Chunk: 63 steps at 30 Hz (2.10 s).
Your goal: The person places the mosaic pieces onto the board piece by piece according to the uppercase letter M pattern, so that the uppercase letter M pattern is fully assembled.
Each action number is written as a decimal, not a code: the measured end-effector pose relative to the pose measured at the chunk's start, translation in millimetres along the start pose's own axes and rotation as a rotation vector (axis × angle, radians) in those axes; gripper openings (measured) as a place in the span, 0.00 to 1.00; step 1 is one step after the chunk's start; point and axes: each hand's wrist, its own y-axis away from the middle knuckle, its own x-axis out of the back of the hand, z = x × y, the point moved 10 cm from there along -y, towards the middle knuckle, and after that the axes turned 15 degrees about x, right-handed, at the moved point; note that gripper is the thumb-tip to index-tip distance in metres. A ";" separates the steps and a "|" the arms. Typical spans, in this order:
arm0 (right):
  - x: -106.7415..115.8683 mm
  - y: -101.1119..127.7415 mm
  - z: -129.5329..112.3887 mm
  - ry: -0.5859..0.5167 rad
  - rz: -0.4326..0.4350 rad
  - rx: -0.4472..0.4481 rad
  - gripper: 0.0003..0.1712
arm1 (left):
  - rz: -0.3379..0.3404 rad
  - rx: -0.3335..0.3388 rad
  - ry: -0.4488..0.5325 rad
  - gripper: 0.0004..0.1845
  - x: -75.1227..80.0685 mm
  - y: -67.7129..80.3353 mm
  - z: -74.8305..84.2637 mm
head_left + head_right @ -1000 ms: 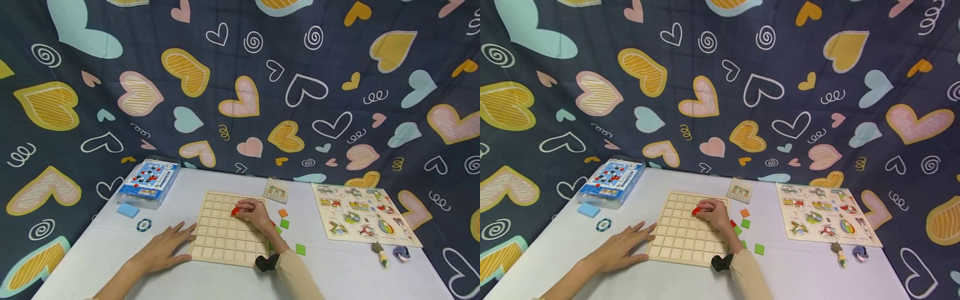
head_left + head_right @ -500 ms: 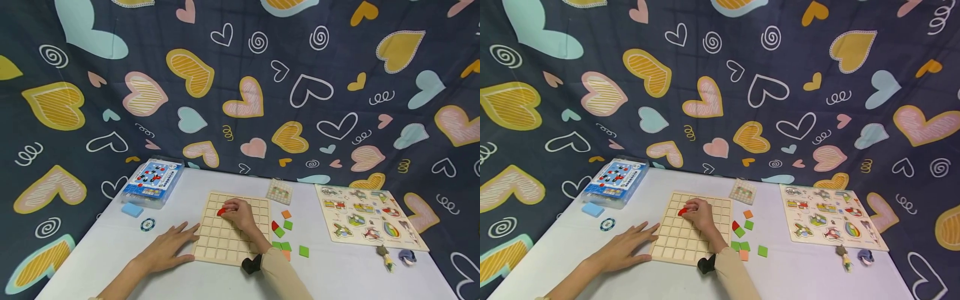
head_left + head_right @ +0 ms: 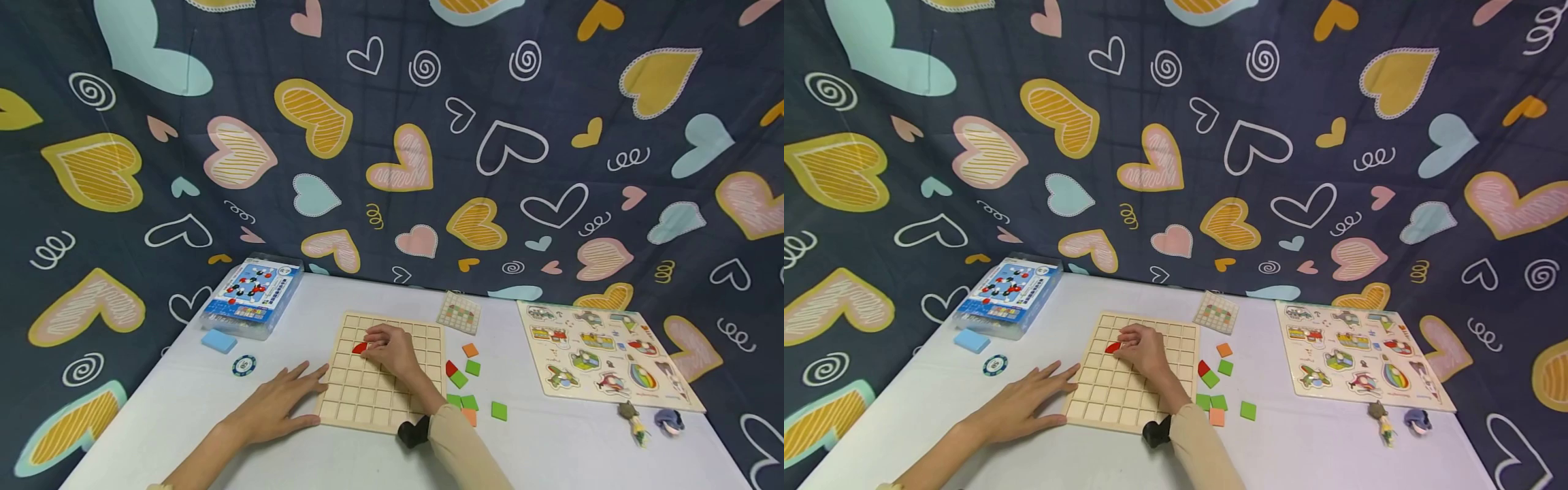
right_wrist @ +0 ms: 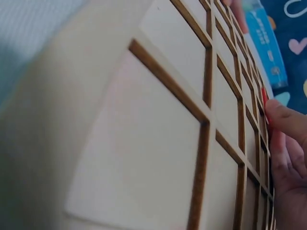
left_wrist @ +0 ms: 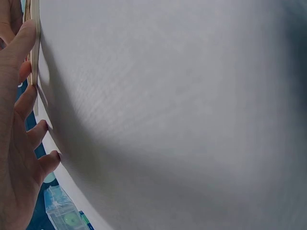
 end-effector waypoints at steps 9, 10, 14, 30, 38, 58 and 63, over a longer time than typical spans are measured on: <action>6.5 3.4 -17.4 -0.162 0.012 0.011 0.21 | -0.016 0.005 0.010 0.37 -2.1 0.1 0.1; 7.5 3.8 -21.4 -0.173 0.003 0.012 0.21 | -0.015 0.003 0.008 0.36 -2.2 0.3 0.2; 13.3 5.3 -28.6 -0.197 -0.029 0.018 0.21 | -0.008 0.001 0.001 0.34 -1.0 0.5 0.1; 90.9 41.3 10.4 -0.182 0.008 -0.055 0.23 | 0.006 0.019 0.004 0.34 2.5 -3.9 -1.0; 146.1 71.7 11.4 -0.088 0.063 -0.152 0.22 | 0.001 0.037 -0.003 0.35 3.4 -5.8 -4.1; 203.1 175.0 -4.0 0.136 -0.048 -0.218 0.26 | 0.017 0.009 0.012 0.37 1.8 -0.2 0.2; 197.8 182.7 -2.4 0.170 -0.026 -0.208 0.27 | 0.040 0.001 0.015 0.38 4.4 3.0 0.2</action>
